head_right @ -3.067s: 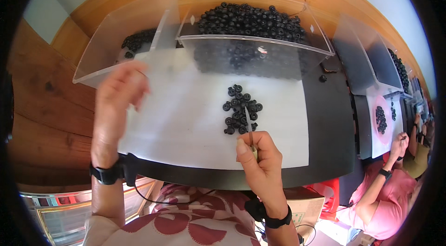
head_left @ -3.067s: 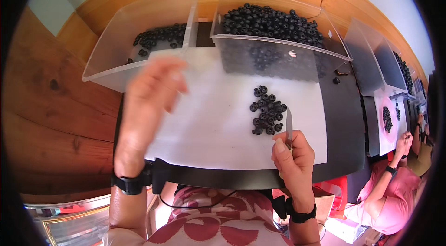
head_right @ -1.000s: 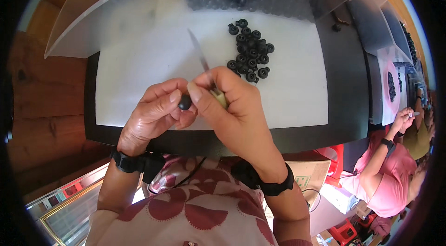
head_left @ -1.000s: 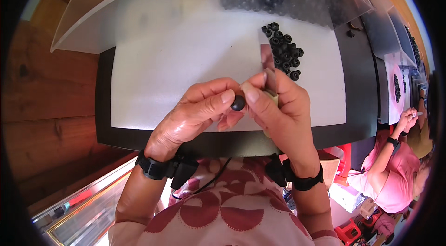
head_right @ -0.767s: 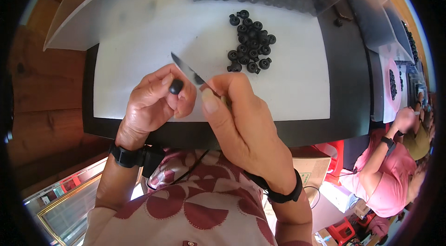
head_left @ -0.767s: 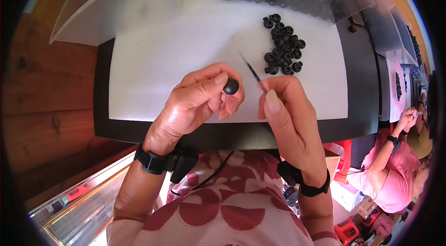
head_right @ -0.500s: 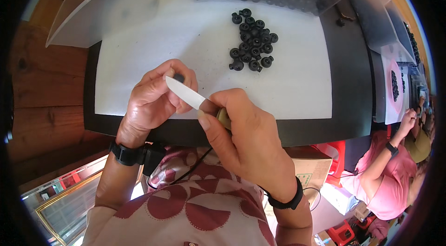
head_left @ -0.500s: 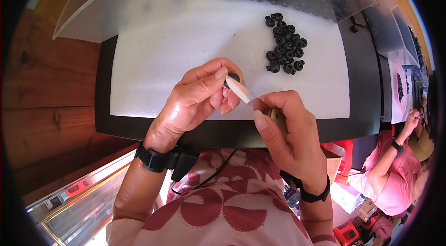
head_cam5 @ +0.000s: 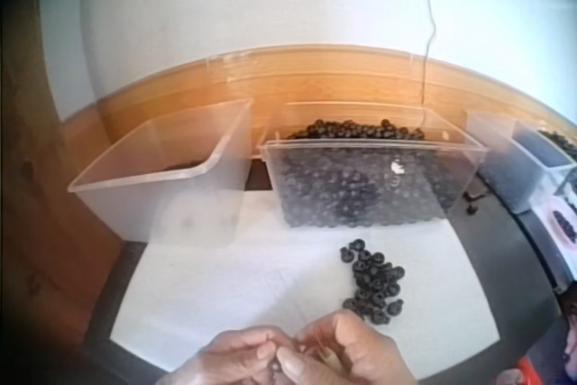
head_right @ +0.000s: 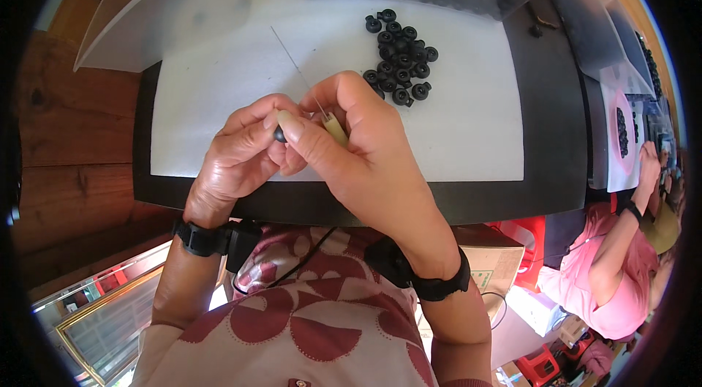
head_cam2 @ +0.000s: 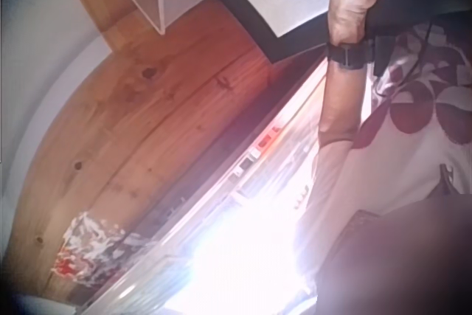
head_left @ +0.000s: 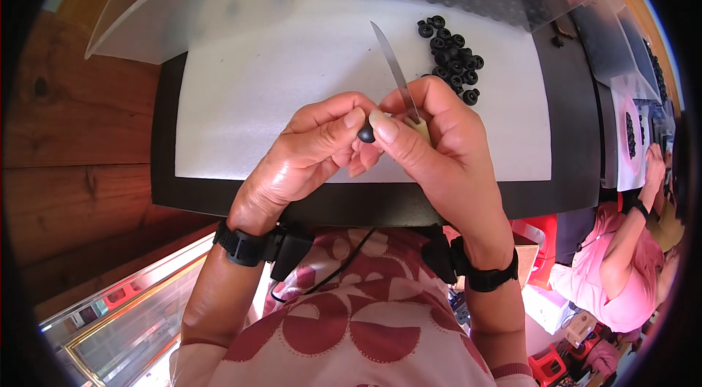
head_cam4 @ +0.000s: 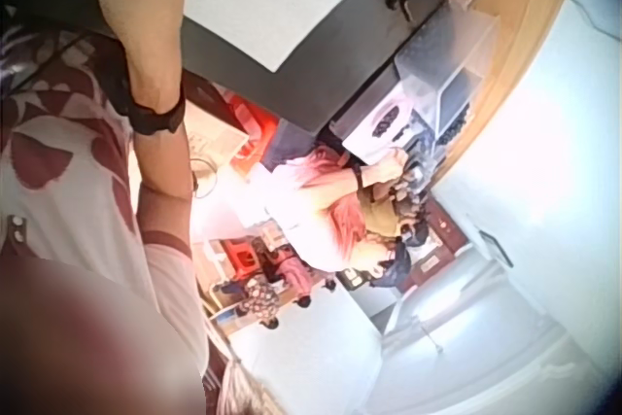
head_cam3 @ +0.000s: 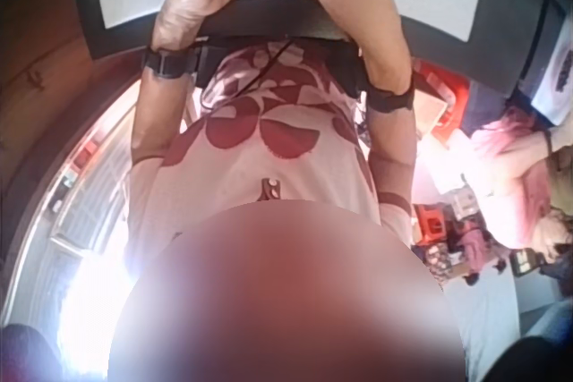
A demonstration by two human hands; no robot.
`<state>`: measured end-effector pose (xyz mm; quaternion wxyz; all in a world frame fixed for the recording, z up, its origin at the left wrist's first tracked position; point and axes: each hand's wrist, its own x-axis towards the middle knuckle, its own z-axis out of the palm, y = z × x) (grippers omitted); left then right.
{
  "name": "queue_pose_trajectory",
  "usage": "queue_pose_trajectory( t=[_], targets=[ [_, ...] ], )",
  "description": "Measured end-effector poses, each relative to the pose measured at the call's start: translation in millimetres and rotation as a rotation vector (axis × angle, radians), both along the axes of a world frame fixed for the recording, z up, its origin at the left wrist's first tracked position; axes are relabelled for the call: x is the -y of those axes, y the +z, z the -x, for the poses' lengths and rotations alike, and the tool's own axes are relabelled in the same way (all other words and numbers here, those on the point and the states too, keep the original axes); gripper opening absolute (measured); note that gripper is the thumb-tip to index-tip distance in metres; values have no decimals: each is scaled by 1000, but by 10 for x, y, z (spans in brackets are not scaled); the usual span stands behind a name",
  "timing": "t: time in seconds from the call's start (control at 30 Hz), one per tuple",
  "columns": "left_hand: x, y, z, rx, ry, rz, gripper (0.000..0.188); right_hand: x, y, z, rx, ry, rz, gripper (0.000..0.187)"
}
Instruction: Manually cleaning or trimming flash from small black rubber/plastic parts using a small knife.
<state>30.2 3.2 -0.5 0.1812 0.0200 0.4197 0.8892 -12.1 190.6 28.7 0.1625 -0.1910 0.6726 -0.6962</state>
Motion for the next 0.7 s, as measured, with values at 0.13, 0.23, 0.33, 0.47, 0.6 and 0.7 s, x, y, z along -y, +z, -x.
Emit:
queue_pose_trajectory(
  t=[0.13, 0.23, 0.33, 0.47, 0.6, 0.7],
  targets=[
    [-39, 40, -13, 53, 52, 28, 35, -30, 20, 28, 92, -1, -28, 25],
    [-31, 17, -5, 42, 29, 32, 35, -23, -10, 34, -55, -3, -41, 24],
    [-3, -12, 14, 10, -3, 12, 36, -1, -38, 40, -84, -11, -54, 24],
    [-20, -3, 10, 20, 4, 63, 35, -34, 5, 48, 8, 8, -40, 24],
    [-48, 52, 12, 26, 4, 97, 37, -104, 37, 6, -88, -19, -129, 24],
    [-45, 41, 7, 41, 46, 53, 34, -201, 61, -90, -208, 6, -218, 24]
  ],
)
